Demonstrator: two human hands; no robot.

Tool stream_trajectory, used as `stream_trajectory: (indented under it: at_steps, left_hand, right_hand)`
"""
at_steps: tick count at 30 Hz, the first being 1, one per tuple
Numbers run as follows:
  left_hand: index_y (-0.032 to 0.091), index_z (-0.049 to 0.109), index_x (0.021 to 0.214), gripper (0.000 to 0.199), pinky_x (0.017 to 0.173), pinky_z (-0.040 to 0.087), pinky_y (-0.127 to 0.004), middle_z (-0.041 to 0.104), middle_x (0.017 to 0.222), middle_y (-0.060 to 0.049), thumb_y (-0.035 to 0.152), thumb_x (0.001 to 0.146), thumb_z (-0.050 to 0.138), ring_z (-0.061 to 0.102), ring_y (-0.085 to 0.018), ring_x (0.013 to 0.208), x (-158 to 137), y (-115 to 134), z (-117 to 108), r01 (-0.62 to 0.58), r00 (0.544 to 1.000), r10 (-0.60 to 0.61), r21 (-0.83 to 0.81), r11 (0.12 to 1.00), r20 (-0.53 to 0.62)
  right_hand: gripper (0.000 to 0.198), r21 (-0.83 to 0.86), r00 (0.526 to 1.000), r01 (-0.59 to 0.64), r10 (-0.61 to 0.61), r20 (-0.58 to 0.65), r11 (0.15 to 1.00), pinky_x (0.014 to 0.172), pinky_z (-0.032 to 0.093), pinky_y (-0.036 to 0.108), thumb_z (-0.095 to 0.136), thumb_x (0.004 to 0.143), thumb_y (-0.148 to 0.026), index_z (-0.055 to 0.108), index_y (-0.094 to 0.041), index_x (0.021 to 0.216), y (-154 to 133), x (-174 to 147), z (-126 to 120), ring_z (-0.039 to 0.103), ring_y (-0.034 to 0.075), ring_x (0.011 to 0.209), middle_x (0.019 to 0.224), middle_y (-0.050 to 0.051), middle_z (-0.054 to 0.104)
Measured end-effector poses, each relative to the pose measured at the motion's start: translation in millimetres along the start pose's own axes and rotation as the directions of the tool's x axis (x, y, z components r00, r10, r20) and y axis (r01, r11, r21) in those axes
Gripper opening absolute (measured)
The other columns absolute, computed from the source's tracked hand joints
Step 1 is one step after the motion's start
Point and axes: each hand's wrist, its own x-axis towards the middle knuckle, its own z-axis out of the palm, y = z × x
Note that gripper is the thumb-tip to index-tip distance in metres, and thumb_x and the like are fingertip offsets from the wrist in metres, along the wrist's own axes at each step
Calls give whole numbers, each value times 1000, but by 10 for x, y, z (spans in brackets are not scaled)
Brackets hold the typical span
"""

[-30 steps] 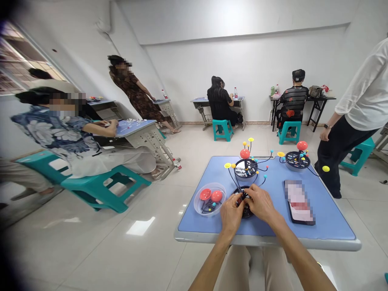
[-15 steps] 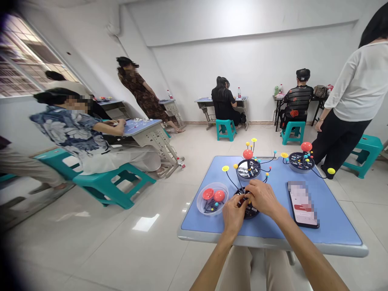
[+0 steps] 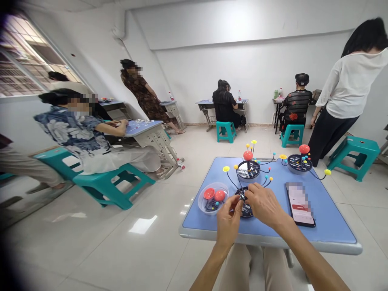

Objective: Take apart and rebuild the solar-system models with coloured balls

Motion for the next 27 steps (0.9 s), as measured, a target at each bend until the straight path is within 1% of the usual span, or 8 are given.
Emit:
stream_trajectory:
  at_steps: [4, 9, 12, 14, 17, 20, 23, 27]
  left_hand:
    - [15, 65, 86, 37, 44, 41, -23, 61, 66, -1, 51, 79, 64, 52, -11, 51, -97, 191, -115, 241, 967, -202, -305, 921, 153]
    - [13, 65, 78, 32, 45, 42, -22, 57, 57, 1, 44, 74, 70, 50, -10, 50, -150, 303, -283, 330, 944, -286, -437, 837, 165]
    - [13, 64, 76, 31, 45, 43, -22, 58, 60, 0, 44, 73, 70, 52, -10, 52, -172, 334, -361, 345, 938, -313, -458, 820, 145]
    - [14, 64, 76, 30, 45, 45, -22, 59, 63, 0, 43, 72, 70, 53, -11, 53, -182, 351, -402, 339, 940, -319, -450, 826, 122]
    - [15, 65, 79, 26, 45, 45, -22, 59, 64, 1, 40, 73, 68, 53, -10, 53, -203, 378, -442, 321, 946, -307, -422, 848, 103]
    - [15, 66, 79, 23, 43, 44, -22, 59, 62, 1, 38, 73, 67, 52, -10, 51, -242, 410, -448, 307, 952, -278, -392, 868, 130]
    - [15, 66, 76, 23, 41, 43, -21, 58, 60, 1, 37, 73, 66, 52, -10, 50, -282, 437, -434, 307, 950, -263, -359, 882, 166]
    - [14, 66, 78, 25, 40, 40, -20, 57, 59, 1, 39, 73, 67, 49, -9, 48, -307, 411, -423, 307, 950, -269, -329, 893, 156]
  right_hand:
    - [23, 11, 996, 87, -87, 11, 996, 50, 24, 29, 50, 81, 0, 60, -19, 74, -205, -37, 18, 50, 17, 71, 76, 4, 58]
    - [24, 29, 994, 105, -104, -31, 994, 51, 30, 28, 47, 83, 0, 62, -19, 82, -384, -101, 27, 52, 17, 71, 78, 5, 60]
    - [25, 146, 988, 50, -27, -154, 988, 58, 40, 28, 43, 92, -9, 64, -19, 101, -424, -237, 25, 58, 19, 82, 89, 9, 65]
    - [23, 320, 955, -41, 132, -268, 946, 61, 45, 29, 43, 95, -18, 65, -20, 102, -432, -357, 42, 60, 19, 81, 90, 10, 67]
    - [23, 648, 816, -253, 519, -256, 718, 54, 44, 28, 52, 92, -38, 66, -21, 84, -429, -498, 102, 55, 16, 61, 74, 6, 65]
    - [39, 889, 666, -356, 746, 25, 288, 41, 36, 25, 65, 78, -58, 66, -20, 85, -420, -523, 173, 45, 12, 48, 64, 1, 59]
    - [47, 954, 642, -299, 731, 230, -38, 36, 29, 22, 72, 69, -62, 65, -18, 85, -419, -477, 229, 40, 8, 43, 62, -1, 55]
    - [43, 964, 639, -233, 728, 249, -126, 37, 34, 21, 76, 69, -56, 62, -17, 75, -436, -441, 285, 44, 8, 45, 60, -1, 56]
